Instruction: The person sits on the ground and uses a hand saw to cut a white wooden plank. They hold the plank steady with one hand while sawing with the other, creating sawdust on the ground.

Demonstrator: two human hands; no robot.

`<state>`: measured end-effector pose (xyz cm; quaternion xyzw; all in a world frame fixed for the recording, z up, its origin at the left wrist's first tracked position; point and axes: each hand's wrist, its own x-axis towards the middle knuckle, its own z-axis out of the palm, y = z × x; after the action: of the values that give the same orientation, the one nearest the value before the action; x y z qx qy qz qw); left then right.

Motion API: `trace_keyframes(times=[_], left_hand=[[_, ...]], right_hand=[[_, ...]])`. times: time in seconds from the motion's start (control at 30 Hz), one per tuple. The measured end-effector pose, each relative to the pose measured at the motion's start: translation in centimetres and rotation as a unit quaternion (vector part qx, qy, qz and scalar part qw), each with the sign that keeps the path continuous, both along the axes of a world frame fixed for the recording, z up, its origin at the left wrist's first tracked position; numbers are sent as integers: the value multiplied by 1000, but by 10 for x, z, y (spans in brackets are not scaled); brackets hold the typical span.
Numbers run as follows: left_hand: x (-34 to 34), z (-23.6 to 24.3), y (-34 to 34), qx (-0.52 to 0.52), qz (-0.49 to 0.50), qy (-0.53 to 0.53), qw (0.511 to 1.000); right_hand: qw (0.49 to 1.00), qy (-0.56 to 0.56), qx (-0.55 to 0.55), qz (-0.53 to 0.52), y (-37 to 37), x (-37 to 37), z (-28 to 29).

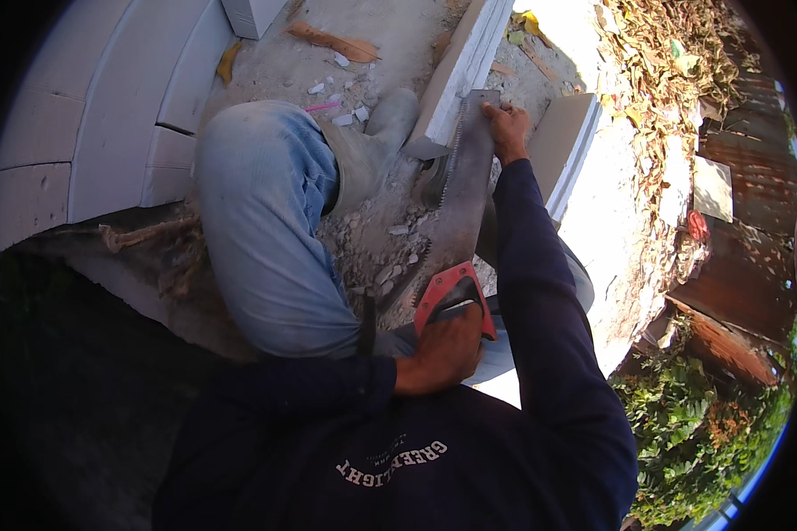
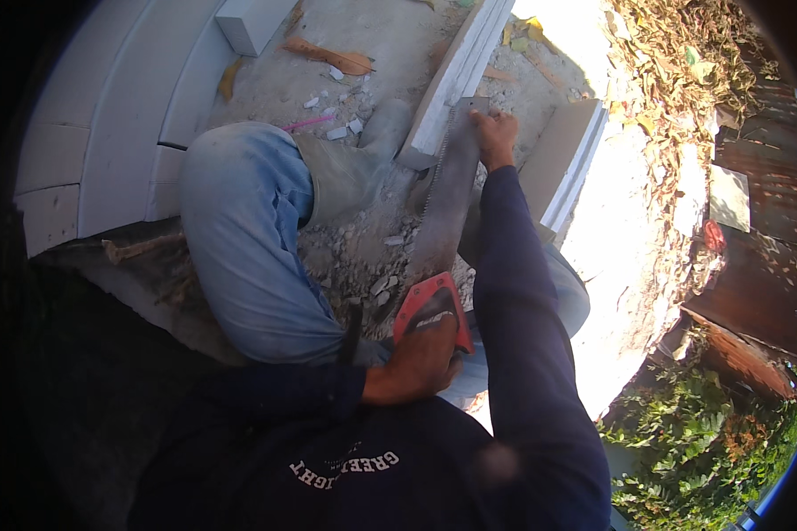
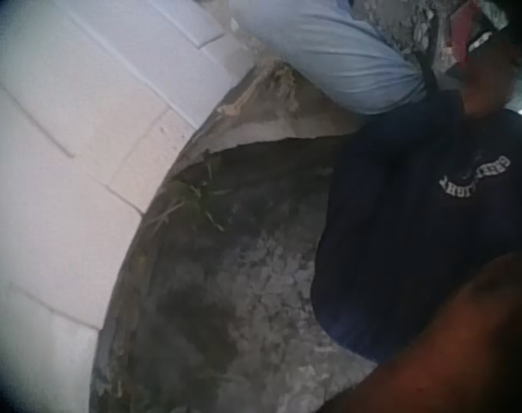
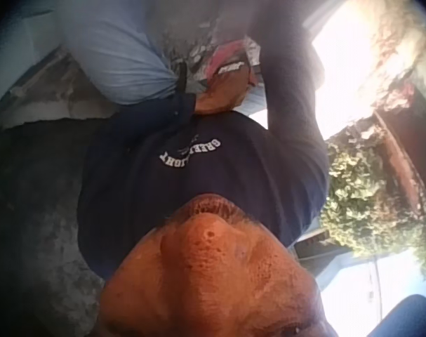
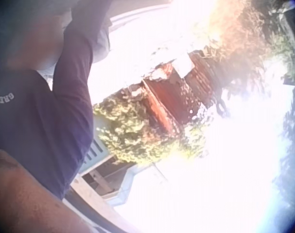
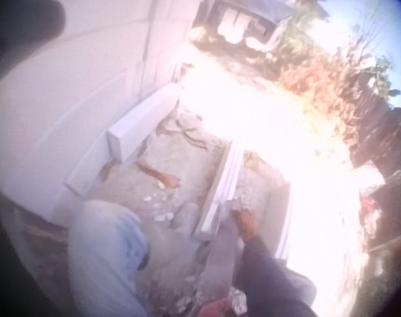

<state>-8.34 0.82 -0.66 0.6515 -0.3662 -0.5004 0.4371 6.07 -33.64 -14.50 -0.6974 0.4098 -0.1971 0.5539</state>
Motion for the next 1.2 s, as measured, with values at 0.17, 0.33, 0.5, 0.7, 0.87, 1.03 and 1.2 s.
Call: trace_keyframes(times=[0.17, 0.33, 0.5, 0.7, 0.87, 1.03, 1.2], left_hand=[[2, 4, 3, 1, -2, 4, 1000], [8, 5, 7, -78, 95, 36, 992], [13, 5, 1, -116, 146, 75, 980], [33, 7, 4, -138, 170, 19, 976], [47, 8, 7, -139, 175, 72, 972], [23, 0, -11, -81, 74, 42, 993], [-2, -17, -29, 0, -2, 22, 1000]], right_hand=[[993, 50, -111, 3, -15, 0, -9], [940, 167, -295, 39, -20, 22, 22], [934, 163, -317, 30, -18, 32, 28], [918, 224, -326, 31, -12, 51, 23], [916, 226, -330, 11, -18, 55, 12], [984, 115, -122, 59, -29, 33, 7], [998, 0, -33, 45, -31, 20, -9]])
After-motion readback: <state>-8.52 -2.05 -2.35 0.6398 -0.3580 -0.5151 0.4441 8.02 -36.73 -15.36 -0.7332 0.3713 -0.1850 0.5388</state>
